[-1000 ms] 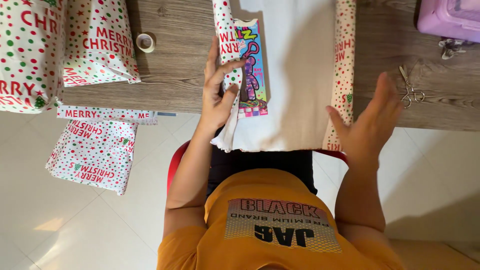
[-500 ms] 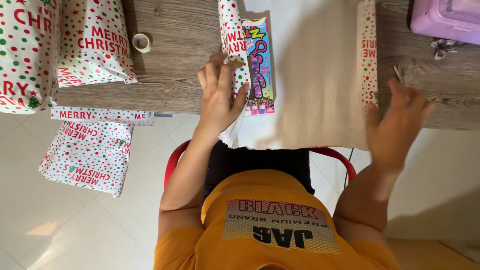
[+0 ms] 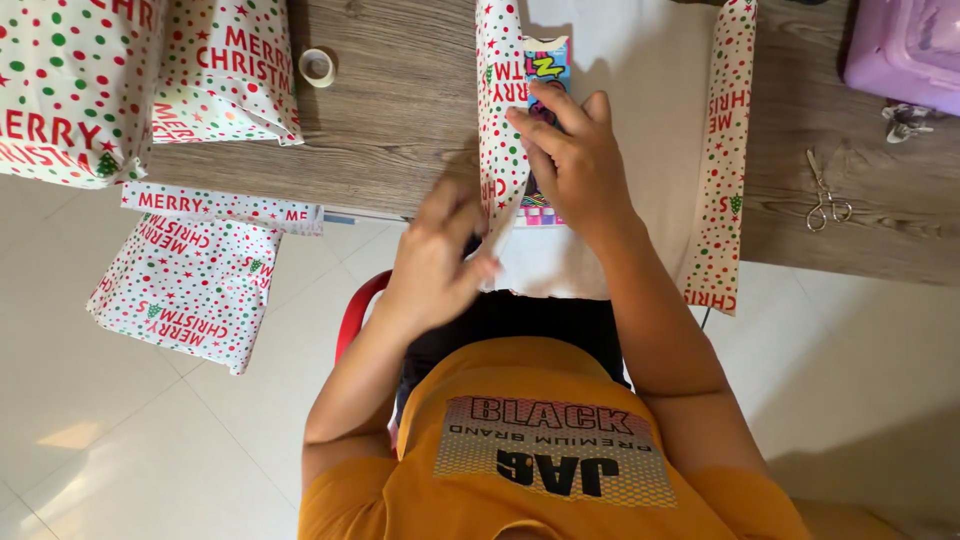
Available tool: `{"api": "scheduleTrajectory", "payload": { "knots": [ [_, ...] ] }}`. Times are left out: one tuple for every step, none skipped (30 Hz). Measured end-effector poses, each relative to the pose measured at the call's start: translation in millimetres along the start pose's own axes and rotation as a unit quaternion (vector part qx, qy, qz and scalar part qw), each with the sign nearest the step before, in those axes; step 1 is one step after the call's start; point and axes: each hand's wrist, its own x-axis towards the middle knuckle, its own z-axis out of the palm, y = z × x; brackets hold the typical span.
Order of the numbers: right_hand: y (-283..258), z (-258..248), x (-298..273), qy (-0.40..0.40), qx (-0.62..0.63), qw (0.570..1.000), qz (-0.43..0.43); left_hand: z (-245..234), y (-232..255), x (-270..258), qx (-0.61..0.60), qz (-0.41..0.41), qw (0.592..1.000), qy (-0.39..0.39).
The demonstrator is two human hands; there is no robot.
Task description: The person prepares a small box by taping it, then cuts a sheet of Christmas-themed wrapping paper and wraps the box. They use scissors to trim the paper and tape to secure the edges, leaving the wrapped box on the table.
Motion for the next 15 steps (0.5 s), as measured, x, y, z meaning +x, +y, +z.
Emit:
{"api": "scheduleTrajectory", "payload": {
  "knots": [
    [0.3, 1.3, -0.5, 0.004, 0.0, 1.0, 0.005, -4.0, 7.3, -10.1, 0.017, -0.023, 0.999, -0.04],
    [1.2, 2.7, 0.0, 0.007, -0.001, 1.0, 0.005, -6.4, 13.6, -19.1, 0.035, -0.046, 0.995, -0.08],
    [1.5, 4.0, -1.1, 0.007, -0.001, 1.0, 0.007, -5.1, 19.1, -27.2, 0.06, -0.033, 0.995, -0.075],
    [1.1, 4.9, -2.7, 0.006, -0.001, 1.0, 0.009, -1.9, 22.5, -33.2, 0.086, -0.02, 0.994, -0.07],
    [1.7, 5.0, -2.7, 0.005, 0.0, 1.0, 0.009, 0.8, 23.8, -37.7, 0.112, -0.006, 0.992, -0.063],
    [2.3, 4.9, -2.5, 0.004, 0.0, 1.0, 0.008, 2.2, 24.7, -42.4, 0.162, 0.02, 0.984, -0.065],
    [2.1, 5.4, -2.5, 0.002, 0.002, 1.0, 0.009, 3.9, 25.2, -46.3, 0.211, 0.045, 0.974, -0.068],
    [2.1, 5.8, -2.3, 0.0, 0.002, 1.0, 0.011, 4.8, 24.7, -49.0, 0.259, 0.07, 0.961, -0.07],
    [2.1, 5.1, -2.7, -0.002, 0.002, 1.0, 0.014, 4.8, 23.1, -50.4, 0.271, 0.103, 0.953, -0.088],
    [2.0, 4.8, -3.1, -0.003, 0.002, 1.0, 0.017, 4.7, 20.7, -49.9, 0.282, 0.135, 0.944, -0.106],
    [1.9, 4.4, -3.5, -0.004, 0.005, 1.0, 0.016, 3.7, 19.5, -49.5, 0.292, 0.167, 0.933, -0.124],
    [1.9, 3.7, -3.8, -0.005, 0.008, 1.0, 0.014, 1.5, 19.7, -49.1, 0.258, 0.172, 0.939, -0.146],
    [3.0, 3.1, -2.6, -0.002, 0.009, 1.0, 0.013, -2.1, 18.2, -45.6, 0.225, 0.181, 0.943, -0.168],
    [4.3, 2.2, -1.7, 0.004, 0.018, 1.0, 0.015, -4.8, 18.2, -41.4, 0.191, 0.189, 0.944, -0.19],
    [4.9, 2.6, -2.1, 0.008, 0.027, 0.999, 0.019, -6.5, 18.5, -36.8, 0.144, 0.191, 0.963, -0.125]
  ]
}}
